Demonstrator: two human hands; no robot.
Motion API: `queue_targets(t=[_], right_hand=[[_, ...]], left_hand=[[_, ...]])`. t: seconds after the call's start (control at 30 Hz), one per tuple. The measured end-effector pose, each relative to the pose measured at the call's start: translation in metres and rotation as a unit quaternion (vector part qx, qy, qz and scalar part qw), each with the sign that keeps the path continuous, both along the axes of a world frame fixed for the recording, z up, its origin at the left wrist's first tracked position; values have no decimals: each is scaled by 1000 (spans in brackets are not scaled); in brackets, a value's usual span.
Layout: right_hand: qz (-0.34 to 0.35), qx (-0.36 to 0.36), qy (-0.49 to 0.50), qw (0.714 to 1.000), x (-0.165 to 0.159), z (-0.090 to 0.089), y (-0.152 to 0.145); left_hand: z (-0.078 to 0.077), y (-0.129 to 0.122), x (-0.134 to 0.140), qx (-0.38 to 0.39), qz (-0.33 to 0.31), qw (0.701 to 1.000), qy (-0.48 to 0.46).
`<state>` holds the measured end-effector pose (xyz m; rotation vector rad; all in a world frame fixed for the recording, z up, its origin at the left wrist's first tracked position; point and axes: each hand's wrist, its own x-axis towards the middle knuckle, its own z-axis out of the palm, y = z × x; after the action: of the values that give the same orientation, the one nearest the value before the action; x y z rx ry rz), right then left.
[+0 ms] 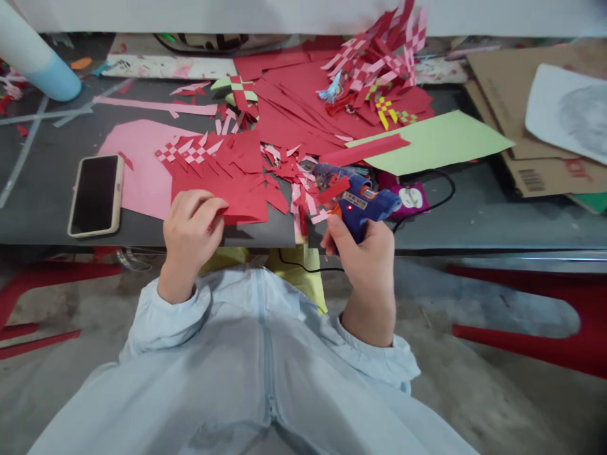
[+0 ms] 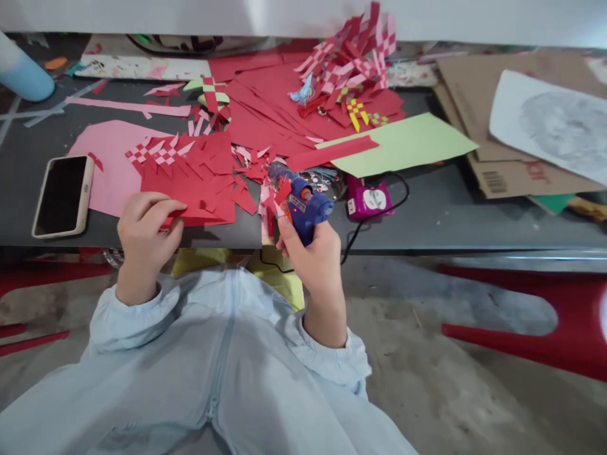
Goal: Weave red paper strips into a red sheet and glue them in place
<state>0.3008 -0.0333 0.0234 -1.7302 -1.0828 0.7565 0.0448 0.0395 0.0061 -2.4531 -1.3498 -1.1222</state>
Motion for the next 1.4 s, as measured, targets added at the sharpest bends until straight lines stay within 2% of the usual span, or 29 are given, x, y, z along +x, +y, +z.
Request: queue_targets(t=[0.1, 0.2, 0.27, 0.4, 0.57, 0.67, 0.83, 0.93, 1.03, 1.1, 1.27, 1.4], right_hand=[[-45, 2, -75, 996, 10, -5, -7], [-83, -9, -138, 987, 16, -14, -18], [-118, 13, -194, 974, 17, -19, -25], [-112, 54, -280, 952, 16, -19, -40], [-130, 62, -297, 944, 18, -17, -48], [-139, 66, -294, 943, 20, -19, -50], [-141, 74, -285, 945, 23, -18, -52], [-111, 100, -267, 952, 26, -16, -55], [-66, 135, -227, 962, 33, -20, -60], [-46, 144, -192, 970, 38, -25, -65], [-24, 179, -152, 972, 50, -33, -75], [-20, 213, -169, 962, 57, -31, -77]], left_hand=[[0, 3, -1, -5, 22, 1000, 9], [-1, 7, 0, 6, 11, 1000, 7], [-3, 10, 1, 6, 3, 1000, 11], [-6, 18, 4, -23, 3, 999, 38], [-5, 23, 5, -85, 33, 994, 58], [-3, 23, 4, -126, 20, 988, 90], [8, 20, 10, -109, 1, 985, 131], [24, 16, 32, -104, -8, 983, 150], [40, 17, 67, -101, -81, 975, 179], [45, 22, 94, -96, -107, 969, 203], [38, 42, 153, -98, -154, 950, 253], [27, 57, 179, -115, -139, 945, 271]])
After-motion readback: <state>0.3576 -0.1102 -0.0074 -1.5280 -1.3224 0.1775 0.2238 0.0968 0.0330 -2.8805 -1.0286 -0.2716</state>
